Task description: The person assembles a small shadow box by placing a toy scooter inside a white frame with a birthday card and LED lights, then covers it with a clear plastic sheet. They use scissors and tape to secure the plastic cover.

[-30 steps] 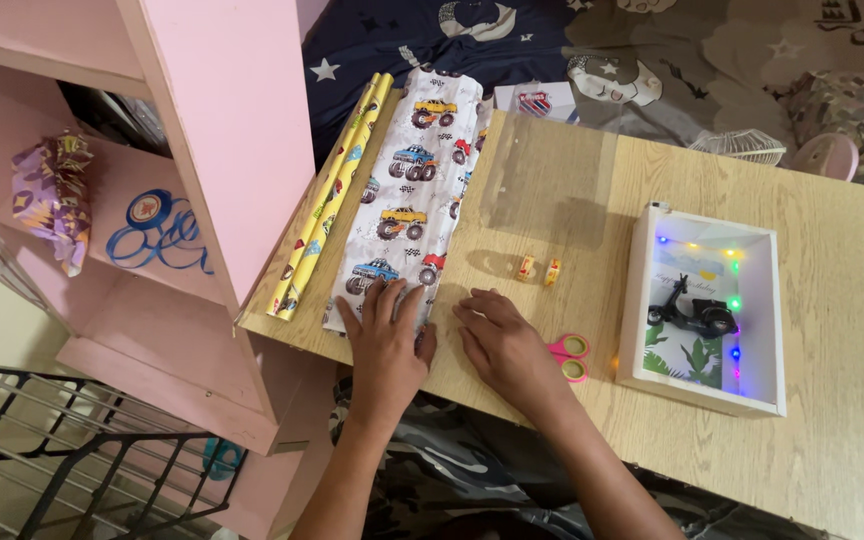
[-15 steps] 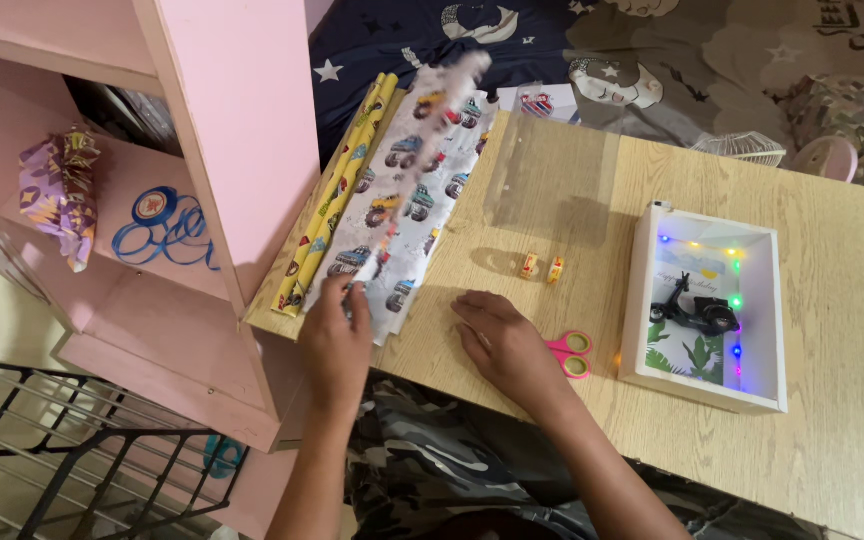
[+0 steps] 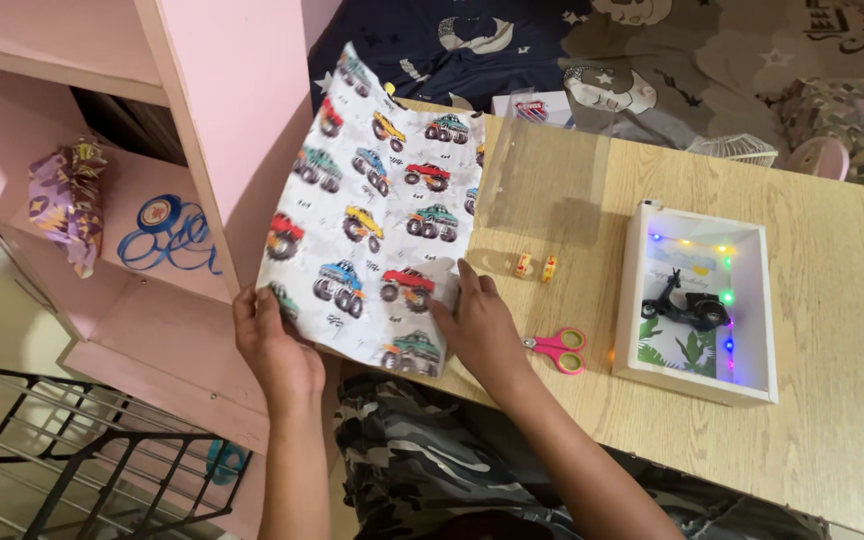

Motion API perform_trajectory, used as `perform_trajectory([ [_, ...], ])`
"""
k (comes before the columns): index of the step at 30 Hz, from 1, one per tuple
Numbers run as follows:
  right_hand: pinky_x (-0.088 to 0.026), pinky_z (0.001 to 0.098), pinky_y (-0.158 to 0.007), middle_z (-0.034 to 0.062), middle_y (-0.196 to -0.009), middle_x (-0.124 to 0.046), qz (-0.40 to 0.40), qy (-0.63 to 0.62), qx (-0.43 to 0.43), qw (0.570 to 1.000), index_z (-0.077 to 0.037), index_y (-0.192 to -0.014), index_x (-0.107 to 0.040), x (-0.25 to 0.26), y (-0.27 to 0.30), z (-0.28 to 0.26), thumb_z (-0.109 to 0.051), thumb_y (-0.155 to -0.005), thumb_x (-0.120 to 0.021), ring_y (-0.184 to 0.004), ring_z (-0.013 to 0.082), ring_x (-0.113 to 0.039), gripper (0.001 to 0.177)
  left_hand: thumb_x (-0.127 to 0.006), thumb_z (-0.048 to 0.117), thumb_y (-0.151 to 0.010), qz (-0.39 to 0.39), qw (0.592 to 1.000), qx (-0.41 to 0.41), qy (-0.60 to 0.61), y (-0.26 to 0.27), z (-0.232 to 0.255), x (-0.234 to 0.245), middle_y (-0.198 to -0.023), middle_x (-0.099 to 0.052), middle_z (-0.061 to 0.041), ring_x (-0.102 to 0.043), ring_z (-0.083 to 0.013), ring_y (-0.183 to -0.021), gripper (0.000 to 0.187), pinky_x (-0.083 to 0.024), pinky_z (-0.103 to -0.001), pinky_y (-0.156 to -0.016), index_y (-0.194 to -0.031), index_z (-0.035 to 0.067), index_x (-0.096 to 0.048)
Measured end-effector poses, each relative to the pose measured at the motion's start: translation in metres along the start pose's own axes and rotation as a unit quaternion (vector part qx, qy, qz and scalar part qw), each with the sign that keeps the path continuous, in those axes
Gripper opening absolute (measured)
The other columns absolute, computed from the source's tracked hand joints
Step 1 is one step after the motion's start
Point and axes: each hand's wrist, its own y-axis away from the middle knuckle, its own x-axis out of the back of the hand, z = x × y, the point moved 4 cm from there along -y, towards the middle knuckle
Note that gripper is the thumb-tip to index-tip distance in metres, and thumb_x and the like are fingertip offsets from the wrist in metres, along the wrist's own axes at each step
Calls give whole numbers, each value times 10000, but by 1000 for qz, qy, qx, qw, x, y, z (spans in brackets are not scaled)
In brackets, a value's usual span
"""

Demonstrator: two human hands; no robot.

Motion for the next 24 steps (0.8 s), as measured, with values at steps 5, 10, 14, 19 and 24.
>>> perform_trajectory([
  [5, -562, 458, -723, 256, -1017, -660, 10, -15, -10, 1000, 68, -1380, -523, -5, -5, 9, -161, -806, -791, -799, 393, -683, 673, -479, 108, -1102, 29, 990, -49, -129, 12, 0, 13, -1118, -645, -117, -608, -155, -979, 186, -512, -298, -872, -1240, -5, -530],
  [10, -567, 433, -727, 226, -949, -687, -2, -29, 12, 999, 39, -1303, -622, 7, -5, 1, -139, -832, -784, -791, 356, -697, 529, -508, -5, -1028, 13, 879, -233, -415, 34, 35, -7, -1365, -538, -215, -563, -283, -1265, 372, -491, -370, -1005, -1393, -9, -435],
  [14, -556, 411, -641, 218, -1001, -694, -34, -15, -28, 999, 10, -1298, -636, 30, 0, -5, -153, -854, -777, -678, 318, -690, 493, -604, -125, -886, 20, 710, -380, -593, 54, 70, -38, -1441, -476, -214, -432, -362, -1386, 372, -449, -515, -1056, -1230, 14, -580],
  [19, -583, 360, -595, 177, -1014, -738, -14, -28, -73, 997, -29, -1246, -689, 83, 2, 4, -180, -867, -759, -683, 235, -721, 414, -574, -136, -919, -159, 837, -313, -419, 80, 61, -82, -1382, -547, -159, -536, -315, -1345, 296, -559, -357, -1027, -1168, 16, -625],
  [24, -585, 368, -649, 220, -1076, -721, 61, 46, 39, 996, 17, -1197, -690, 141, -14, 21, -172, -888, -763, -786, 268, -741, 369, -630, -62, -945, -334, 827, -285, -352, 79, -10, -153, -1259, -647, -162, -656, -336, -1194, 335, -541, -443, -1007, -1267, 10, -577],
])
